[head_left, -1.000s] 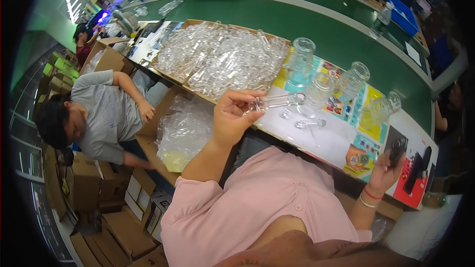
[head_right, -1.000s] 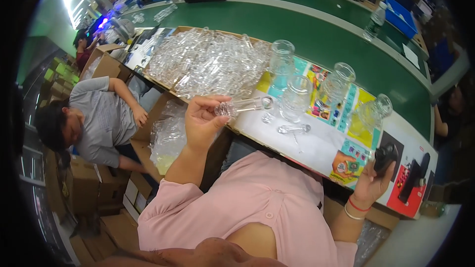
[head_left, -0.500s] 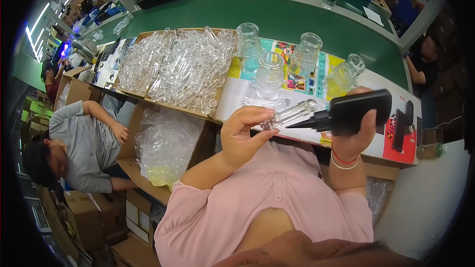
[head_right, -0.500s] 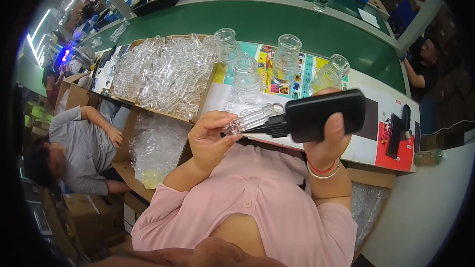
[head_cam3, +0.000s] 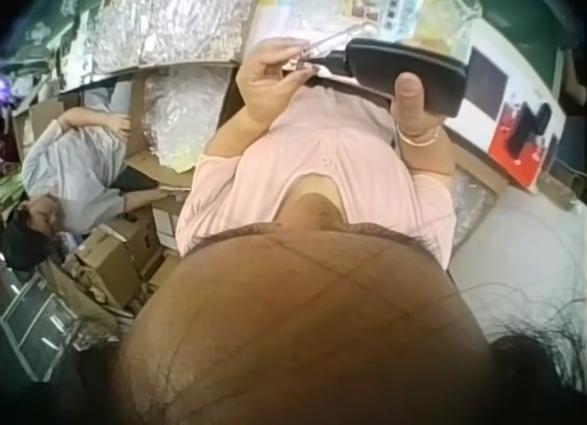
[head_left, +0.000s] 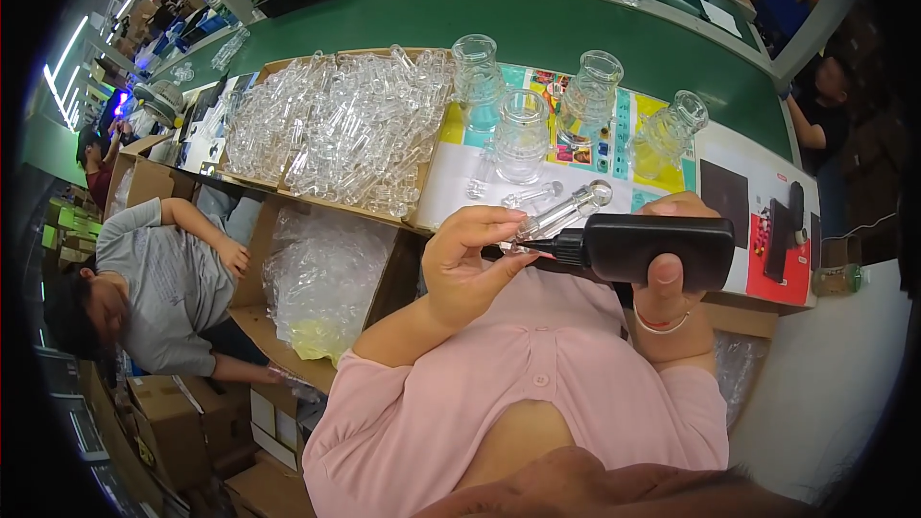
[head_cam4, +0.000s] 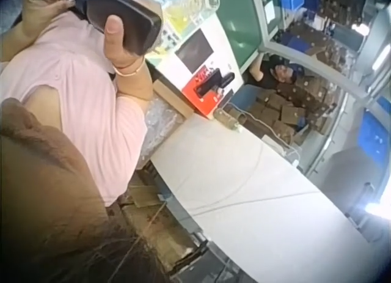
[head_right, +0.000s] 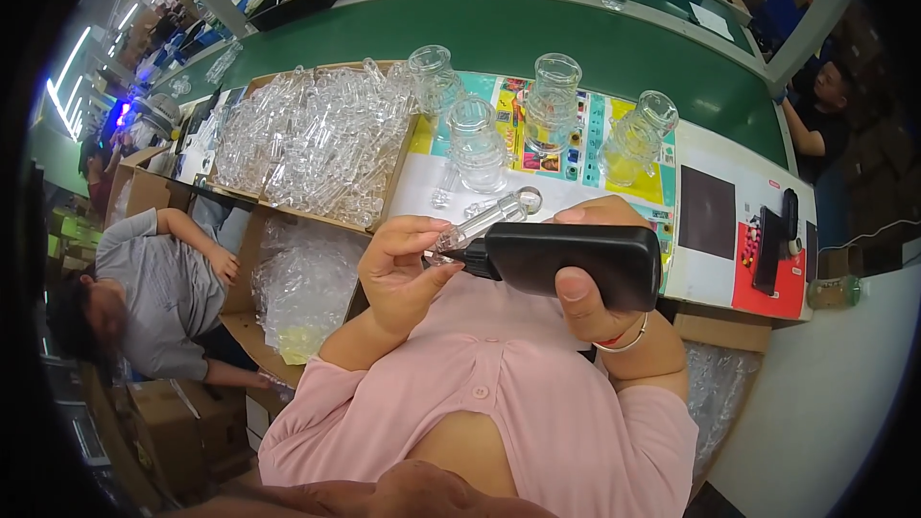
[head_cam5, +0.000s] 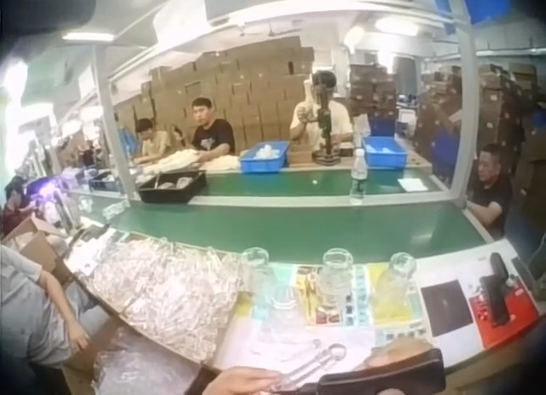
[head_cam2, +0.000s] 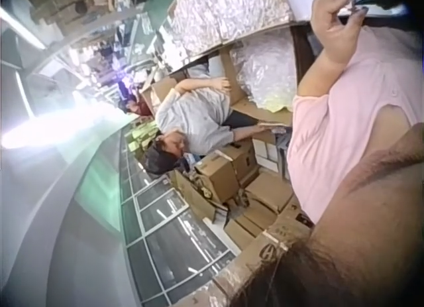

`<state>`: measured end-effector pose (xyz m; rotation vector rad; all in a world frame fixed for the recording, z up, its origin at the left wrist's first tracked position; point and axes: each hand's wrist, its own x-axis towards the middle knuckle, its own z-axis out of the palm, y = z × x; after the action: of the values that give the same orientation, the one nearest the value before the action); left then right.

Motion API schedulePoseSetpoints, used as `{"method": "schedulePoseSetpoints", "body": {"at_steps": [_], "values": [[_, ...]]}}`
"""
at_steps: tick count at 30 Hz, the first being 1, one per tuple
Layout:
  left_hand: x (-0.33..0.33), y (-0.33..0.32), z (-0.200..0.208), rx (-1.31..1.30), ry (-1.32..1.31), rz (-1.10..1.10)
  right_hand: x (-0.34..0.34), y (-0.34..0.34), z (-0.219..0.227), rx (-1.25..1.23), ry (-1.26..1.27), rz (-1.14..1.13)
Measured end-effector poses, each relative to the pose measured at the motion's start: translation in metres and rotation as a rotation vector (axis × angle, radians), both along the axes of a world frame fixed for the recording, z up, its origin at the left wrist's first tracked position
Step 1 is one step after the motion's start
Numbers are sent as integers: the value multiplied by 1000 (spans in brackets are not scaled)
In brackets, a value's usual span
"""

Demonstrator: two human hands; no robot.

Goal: Assembling plastic components onto glass mugs and applying material using a squeeze bottle on an assembly line.

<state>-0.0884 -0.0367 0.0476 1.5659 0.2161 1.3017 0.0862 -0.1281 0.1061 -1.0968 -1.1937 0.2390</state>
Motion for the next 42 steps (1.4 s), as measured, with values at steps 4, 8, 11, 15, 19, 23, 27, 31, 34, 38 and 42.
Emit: {"method": "schedulePoseSetpoints", "body": {"at_steps": [4,8,11,15,19,23,27,31,34,38,42], "values": [[-1,-1,2,3,9,2,3,-4,-3,31,-165,27],[-2,-1,1,33,11,27,2,-3,0,81,-156,64],[-3,0,1,86,36,53,3,-4,3,-16,-156,8],[-4,1,2,151,75,97,7,-1,8,-4,-234,57],[-5,3,2,213,106,127,4,-6,11,-80,-168,44],[-6,4,7,319,146,196,8,-4,18,-71,-245,124],[-7,6,10,401,192,250,6,-6,19,103,-257,158],[-7,7,11,421,207,284,9,-10,26,110,-596,233],[-8,7,14,409,224,296,4,-14,23,104,-633,287],[-6,5,18,329,238,294,6,-7,14,365,-701,346],[-8,3,14,78,220,173,8,-8,16,404,-738,324]]}}
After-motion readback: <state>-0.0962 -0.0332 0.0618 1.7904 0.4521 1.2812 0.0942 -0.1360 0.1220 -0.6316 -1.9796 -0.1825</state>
